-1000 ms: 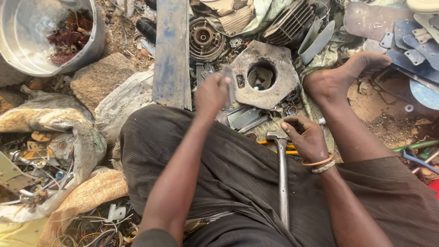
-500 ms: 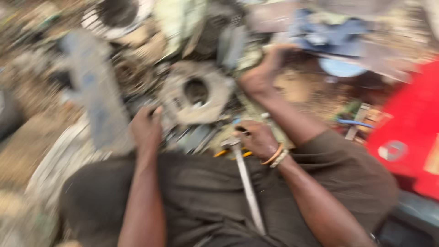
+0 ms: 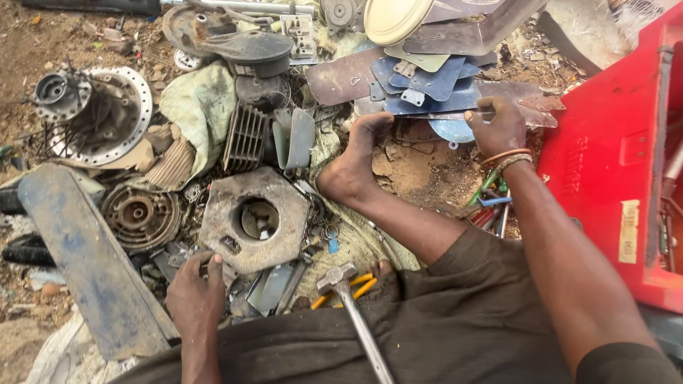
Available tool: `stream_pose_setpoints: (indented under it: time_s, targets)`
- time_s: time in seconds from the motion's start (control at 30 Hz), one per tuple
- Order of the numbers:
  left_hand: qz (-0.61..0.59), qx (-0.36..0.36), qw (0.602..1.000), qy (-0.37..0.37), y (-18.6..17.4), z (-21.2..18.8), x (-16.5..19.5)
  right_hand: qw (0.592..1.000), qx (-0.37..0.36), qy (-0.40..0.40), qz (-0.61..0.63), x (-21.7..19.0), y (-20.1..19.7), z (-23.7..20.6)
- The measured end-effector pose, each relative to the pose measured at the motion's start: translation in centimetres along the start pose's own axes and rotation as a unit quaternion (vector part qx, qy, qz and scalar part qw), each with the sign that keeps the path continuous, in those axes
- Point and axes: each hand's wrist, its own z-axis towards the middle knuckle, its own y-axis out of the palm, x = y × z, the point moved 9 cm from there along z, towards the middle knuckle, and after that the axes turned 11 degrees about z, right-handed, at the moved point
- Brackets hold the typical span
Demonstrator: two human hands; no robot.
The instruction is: The person sits on the ground and uses a hammer and a metal rod to strike and shape various metal pieces. They repeatedly pick up different metal scraps, position them on a stone anvil, and hammer them to bend or flatten the material.
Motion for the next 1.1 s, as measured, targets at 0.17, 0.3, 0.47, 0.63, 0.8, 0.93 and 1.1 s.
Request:
stream_pose_setpoints:
  time_s: [0.17, 0.3, 0.47, 0.63, 0.8, 0.93, 1.1]
  targets:
    - [0.012, -0.012, 1.0, 0.014, 0.6, 0.6, 1.0, 0.981, -0.017, -0.163, -0.105, -0.8, 4.4, 3.7]
    - [0.018, -0.043, 0.999, -0.007, 1.4, 1.0, 1.0, 0.925, -0.065, -0.23, -0.294, -1.2, 10.0, 9.8]
    - [-0.016, -0.05, 0.999, -0.008, 2.0, 1.3, 1.3, 0.841, -0.226, -0.214, -0.443, -0.1, 15.3, 12.9]
    - [-0.043, -0.002, 0.999, 0.027, 1.1, 0.9, 1.5, 0.814, -0.234, -0.271, -0.457, -2.9, 12.1, 6.4]
    - [-0.139, -0.006, 0.99, 0.036, 0.2, 0.1, 3.4, 0.87, -0.052, -0.446, -0.203, -13.7, 0.2, -7.5]
    - [-0.587, -0.263, 0.761, -0.08, 4.3, -3.1, 8.5, 0.847, -0.091, -0.524, 0.016, -20.9, -5.5, -18.8]
    - [-0.81, -0.272, 0.508, -0.109, 3.6, -6.7, 11.1, 0.832, -0.166, -0.521, 0.095, -25.7, -3.4, -26.8]
